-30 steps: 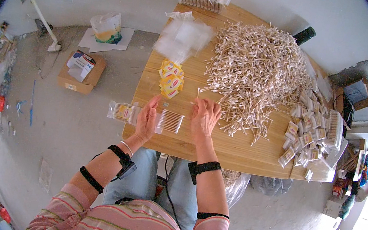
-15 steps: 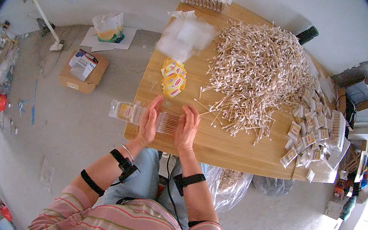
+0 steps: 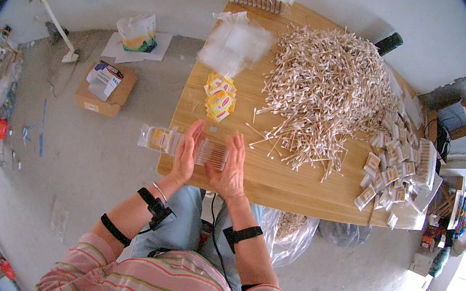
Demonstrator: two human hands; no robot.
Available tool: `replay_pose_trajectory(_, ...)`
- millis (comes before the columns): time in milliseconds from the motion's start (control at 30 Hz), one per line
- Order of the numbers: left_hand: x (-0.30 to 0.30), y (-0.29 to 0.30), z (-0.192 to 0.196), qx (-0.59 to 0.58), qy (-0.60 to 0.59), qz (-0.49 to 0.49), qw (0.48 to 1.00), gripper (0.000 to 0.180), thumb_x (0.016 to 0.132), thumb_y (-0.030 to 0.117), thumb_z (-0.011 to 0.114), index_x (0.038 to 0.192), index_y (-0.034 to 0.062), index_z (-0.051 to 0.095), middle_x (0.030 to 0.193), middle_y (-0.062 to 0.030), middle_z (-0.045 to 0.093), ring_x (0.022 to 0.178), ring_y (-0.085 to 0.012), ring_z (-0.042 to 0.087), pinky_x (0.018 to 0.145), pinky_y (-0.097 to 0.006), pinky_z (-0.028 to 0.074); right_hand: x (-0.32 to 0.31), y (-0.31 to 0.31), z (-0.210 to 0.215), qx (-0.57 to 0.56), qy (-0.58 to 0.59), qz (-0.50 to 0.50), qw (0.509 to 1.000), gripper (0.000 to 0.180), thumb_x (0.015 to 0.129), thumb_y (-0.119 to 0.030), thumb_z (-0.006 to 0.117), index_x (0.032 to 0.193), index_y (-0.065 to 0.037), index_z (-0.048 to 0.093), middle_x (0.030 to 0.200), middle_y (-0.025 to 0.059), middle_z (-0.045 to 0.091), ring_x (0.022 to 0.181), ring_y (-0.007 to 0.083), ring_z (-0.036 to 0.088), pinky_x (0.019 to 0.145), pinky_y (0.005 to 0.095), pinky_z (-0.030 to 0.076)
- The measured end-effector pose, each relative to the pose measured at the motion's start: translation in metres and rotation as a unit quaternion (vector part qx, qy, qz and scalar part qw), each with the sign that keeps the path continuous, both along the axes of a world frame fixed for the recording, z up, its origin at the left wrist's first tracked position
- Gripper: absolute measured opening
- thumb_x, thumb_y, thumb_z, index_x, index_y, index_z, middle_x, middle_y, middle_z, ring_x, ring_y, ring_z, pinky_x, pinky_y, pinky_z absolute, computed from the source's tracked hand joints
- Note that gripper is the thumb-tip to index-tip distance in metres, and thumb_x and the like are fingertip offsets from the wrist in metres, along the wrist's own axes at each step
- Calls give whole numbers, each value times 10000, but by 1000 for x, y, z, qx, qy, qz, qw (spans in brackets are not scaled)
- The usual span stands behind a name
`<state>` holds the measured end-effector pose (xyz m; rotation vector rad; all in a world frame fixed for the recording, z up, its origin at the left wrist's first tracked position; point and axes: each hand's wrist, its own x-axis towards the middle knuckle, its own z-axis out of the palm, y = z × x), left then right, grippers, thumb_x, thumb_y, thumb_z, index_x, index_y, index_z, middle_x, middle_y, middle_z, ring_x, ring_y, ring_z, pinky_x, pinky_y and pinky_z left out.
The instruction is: Picking up a bundle of cotton swabs from a pile and placing them into a plastic bag.
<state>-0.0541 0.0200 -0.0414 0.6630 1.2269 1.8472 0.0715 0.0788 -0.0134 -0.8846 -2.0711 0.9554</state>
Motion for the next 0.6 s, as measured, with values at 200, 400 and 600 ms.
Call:
replay_pose_trajectory(200,-7,-1,7,-35,93,-23,995,777,981,576,347,1458,-35,288,1501,-171,324,1409,-253,276,1164,-372,197,0,-2,-4,32,-87,55,994,808,715,-103,740,1397,22,324,1470,253,316,1390,438,268,1146,481,258)
replay_pose_trajectory(400,-2,0,8,-25,114,-11,993,785,983,584,329,1448,-47,302,1492,-176,337,1394,-250,298,1153,-369,218,-3,-3,-22,-78,105,-47,990,535,875,-42,527,1379,35,366,1486,245,319,1421,401,235,1157,448,218)
replay_pose_trajectory(600,-3,-1,-3,-42,148,-19,988,773,987,574,334,1448,-46,310,1487,-170,352,1382,-242,312,1145,-367,229,-22,-10,-20,-143,141,-57,978,413,960,-48,368,1364,23,410,1482,226,358,1438,373,218,1161,433,188)
